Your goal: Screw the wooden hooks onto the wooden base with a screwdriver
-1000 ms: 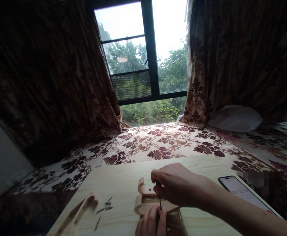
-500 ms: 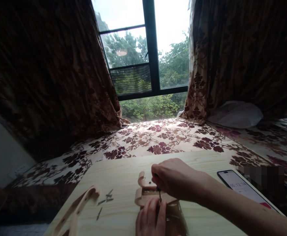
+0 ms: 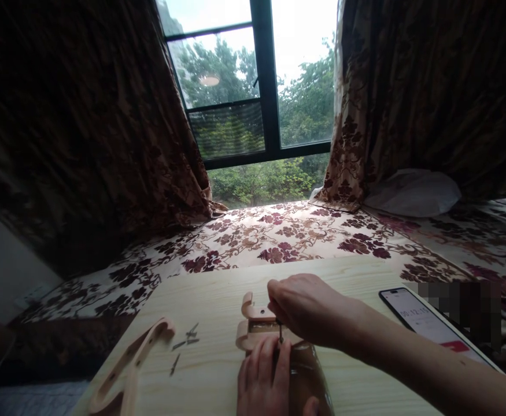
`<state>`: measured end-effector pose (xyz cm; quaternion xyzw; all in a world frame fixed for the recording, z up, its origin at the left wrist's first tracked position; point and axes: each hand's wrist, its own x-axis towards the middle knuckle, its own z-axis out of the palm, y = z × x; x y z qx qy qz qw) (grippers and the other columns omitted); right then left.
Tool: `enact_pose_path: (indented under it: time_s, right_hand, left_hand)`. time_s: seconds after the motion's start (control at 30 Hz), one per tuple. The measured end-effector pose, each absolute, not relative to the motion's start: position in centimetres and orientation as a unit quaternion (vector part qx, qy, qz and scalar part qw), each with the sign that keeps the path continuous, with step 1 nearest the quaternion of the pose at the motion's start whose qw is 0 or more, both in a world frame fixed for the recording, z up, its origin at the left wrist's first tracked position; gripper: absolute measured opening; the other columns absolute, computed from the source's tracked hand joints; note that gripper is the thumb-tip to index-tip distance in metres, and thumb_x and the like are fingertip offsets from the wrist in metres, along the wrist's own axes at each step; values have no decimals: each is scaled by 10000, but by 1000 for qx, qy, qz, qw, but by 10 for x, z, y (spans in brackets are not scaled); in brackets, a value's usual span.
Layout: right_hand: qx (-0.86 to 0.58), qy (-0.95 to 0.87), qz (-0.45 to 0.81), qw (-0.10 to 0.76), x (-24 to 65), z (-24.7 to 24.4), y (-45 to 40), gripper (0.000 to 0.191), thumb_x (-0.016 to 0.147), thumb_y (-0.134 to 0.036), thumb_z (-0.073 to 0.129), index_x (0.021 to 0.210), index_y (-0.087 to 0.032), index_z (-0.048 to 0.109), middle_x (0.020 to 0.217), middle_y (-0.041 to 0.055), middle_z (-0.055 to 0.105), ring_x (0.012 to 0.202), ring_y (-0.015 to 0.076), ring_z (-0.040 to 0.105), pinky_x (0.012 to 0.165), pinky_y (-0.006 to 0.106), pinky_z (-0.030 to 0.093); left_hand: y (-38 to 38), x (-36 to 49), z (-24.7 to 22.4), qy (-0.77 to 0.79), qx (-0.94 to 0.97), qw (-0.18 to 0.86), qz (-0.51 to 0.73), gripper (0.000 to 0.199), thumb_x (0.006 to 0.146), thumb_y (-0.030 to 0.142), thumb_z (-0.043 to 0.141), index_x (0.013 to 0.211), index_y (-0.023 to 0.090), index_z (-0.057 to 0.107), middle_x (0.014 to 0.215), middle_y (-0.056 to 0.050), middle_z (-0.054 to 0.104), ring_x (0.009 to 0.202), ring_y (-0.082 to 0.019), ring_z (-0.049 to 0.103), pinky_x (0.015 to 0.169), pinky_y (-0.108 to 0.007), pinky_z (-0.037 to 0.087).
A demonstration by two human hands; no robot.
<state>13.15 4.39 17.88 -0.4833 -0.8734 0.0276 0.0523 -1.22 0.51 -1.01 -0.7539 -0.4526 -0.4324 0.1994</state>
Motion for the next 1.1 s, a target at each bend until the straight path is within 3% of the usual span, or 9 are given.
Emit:
enact_pose_path:
  time_s: [0.17, 0.43, 0.57, 0.7, 0.83, 1.1]
  right_hand:
    - [-455, -888, 37, 48, 136, 186, 41, 94, 900, -213, 516, 862, -194, 600, 790, 42, 698, 677, 173, 597, 552, 263, 290]
    - [-474, -880, 20, 31, 129, 180, 42, 171, 936, -221, 474, 843, -168, 607, 756, 75, 710, 651, 191, 627, 529, 281, 261]
    - [-499, -866, 4, 36, 127, 180, 43, 198, 946, -245, 466, 864, -144, 616, 741, 105, 716, 633, 214, 646, 512, 295, 229]
    - [-477, -878, 11, 40, 127, 189, 40, 100, 887, -229, 558, 945, -183, 626, 828, 58, 727, 728, 209, 662, 546, 273, 282]
    - [-458, -888, 16, 30, 128, 192, 39, 125, 904, -182, 510, 851, -184, 623, 801, 50, 713, 711, 188, 646, 554, 269, 294]
    - [-494, -869, 9, 39, 131, 174, 42, 175, 945, -224, 472, 867, -143, 607, 745, 101, 717, 636, 209, 643, 508, 298, 217]
  left_hand:
    - [5, -15, -10, -449, -763, 209, -416, 747, 644, 703, 635, 1242, 262, 561, 1162, -47, 662, 1077, -251, 568, 904, -394, 364]
    - [5, -12, -10, -448, -753, 190, -443, 676, 692, 681, 598, 1216, 254, 585, 1153, -51, 672, 1063, -256, 583, 897, -403, 383]
    - [5, -9, -9, -451, -743, 179, -461, 654, 714, 705, 561, 1183, 251, 602, 1139, -54, 679, 1051, -267, 590, 891, -416, 385]
    - [4, -5, -9, -450, -726, 165, -493, 623, 770, 718, 481, 1168, 258, 614, 1127, -49, 683, 1039, -266, 591, 892, -423, 374]
    - [6, -3, -10, -449, -719, 160, -506, 632, 809, 733, 397, 1159, 256, 617, 1122, -49, 682, 1033, -262, 586, 898, -427, 358]
    - [6, -15, -13, -448, -760, 204, -426, 744, 626, 708, 643, 1226, 272, 586, 1154, -45, 670, 1063, -249, 574, 903, -393, 375]
